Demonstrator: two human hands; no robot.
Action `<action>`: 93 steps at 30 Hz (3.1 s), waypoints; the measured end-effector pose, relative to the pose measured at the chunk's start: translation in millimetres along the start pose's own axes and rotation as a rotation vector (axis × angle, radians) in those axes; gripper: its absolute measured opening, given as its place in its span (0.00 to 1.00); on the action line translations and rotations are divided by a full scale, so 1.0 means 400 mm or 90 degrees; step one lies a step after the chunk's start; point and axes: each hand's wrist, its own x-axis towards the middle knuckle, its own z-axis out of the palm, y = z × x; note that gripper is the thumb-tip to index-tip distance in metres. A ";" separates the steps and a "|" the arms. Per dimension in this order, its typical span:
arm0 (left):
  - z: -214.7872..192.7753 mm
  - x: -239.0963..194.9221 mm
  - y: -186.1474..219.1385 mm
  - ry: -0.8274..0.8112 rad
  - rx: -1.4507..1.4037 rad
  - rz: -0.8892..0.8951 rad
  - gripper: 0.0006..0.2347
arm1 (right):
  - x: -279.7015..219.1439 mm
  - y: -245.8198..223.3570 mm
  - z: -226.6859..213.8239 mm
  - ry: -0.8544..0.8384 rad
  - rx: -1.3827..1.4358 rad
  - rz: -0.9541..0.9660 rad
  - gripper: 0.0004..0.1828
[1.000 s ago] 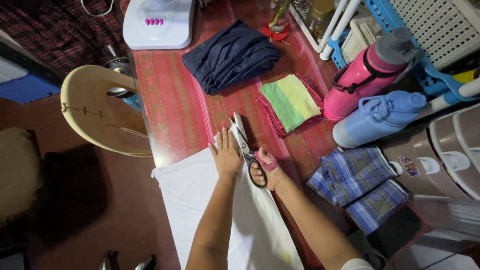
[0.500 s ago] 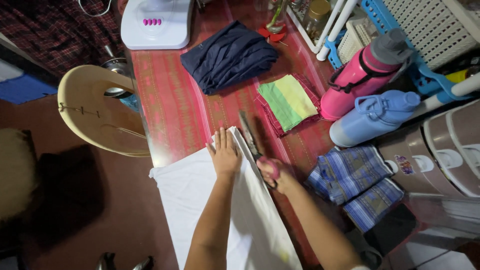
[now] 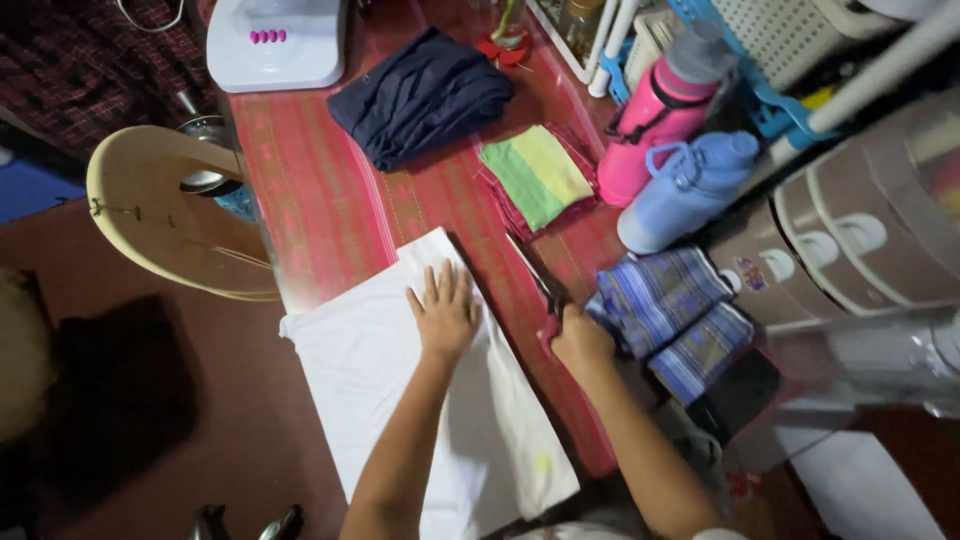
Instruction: The person folds a large white cloth on a table, then uses scissors to cut it into smaller rectangular pieces. The person repeatedly folds the fabric, cuts along the edges, and stacks the cut pieces on the table.
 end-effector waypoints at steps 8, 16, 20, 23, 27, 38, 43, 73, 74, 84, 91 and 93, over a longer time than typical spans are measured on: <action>-0.031 -0.248 -0.007 -0.138 -0.063 -0.049 0.29 | -0.024 0.029 0.011 0.036 0.012 -0.075 0.25; -0.042 -0.491 -0.154 -0.108 -0.039 0.002 0.29 | -0.296 -0.057 0.028 0.377 0.003 -0.216 0.26; 0.005 -0.635 -0.256 0.177 0.025 0.127 0.31 | -0.461 -0.157 0.190 0.421 -0.074 -0.257 0.37; 0.000 -0.720 -0.321 0.134 -0.011 0.185 0.31 | -0.533 -0.205 0.285 0.395 -0.083 -0.169 0.40; 0.010 -0.776 -0.345 0.134 -0.017 0.180 0.33 | -0.533 -0.192 0.337 0.445 -0.196 -0.063 0.39; 0.007 -0.721 -0.392 -0.019 -0.119 0.210 0.31 | -0.577 -0.124 0.343 0.416 -0.179 -0.098 0.39; 0.019 -0.441 -0.442 0.094 -0.116 0.210 0.31 | -0.565 -0.144 0.348 0.455 -0.118 -0.060 0.42; 0.110 0.378 -0.352 0.117 -0.277 0.339 0.08 | -0.320 -0.413 0.323 0.420 0.023 0.244 0.33; 0.115 0.387 -0.346 0.114 -0.277 0.344 0.08 | -0.318 -0.413 0.325 0.420 0.024 0.250 0.33; 0.031 0.318 -0.290 0.372 -0.133 0.564 0.08 | -0.289 -0.440 0.332 0.412 0.037 0.327 0.36; -0.012 0.133 -0.231 0.079 -0.189 0.820 0.28 | -0.281 -0.482 0.354 0.566 -0.042 0.381 0.36; -0.007 0.153 -0.230 0.041 -0.167 0.809 0.29 | -0.322 -0.408 0.400 0.584 -0.086 0.415 0.35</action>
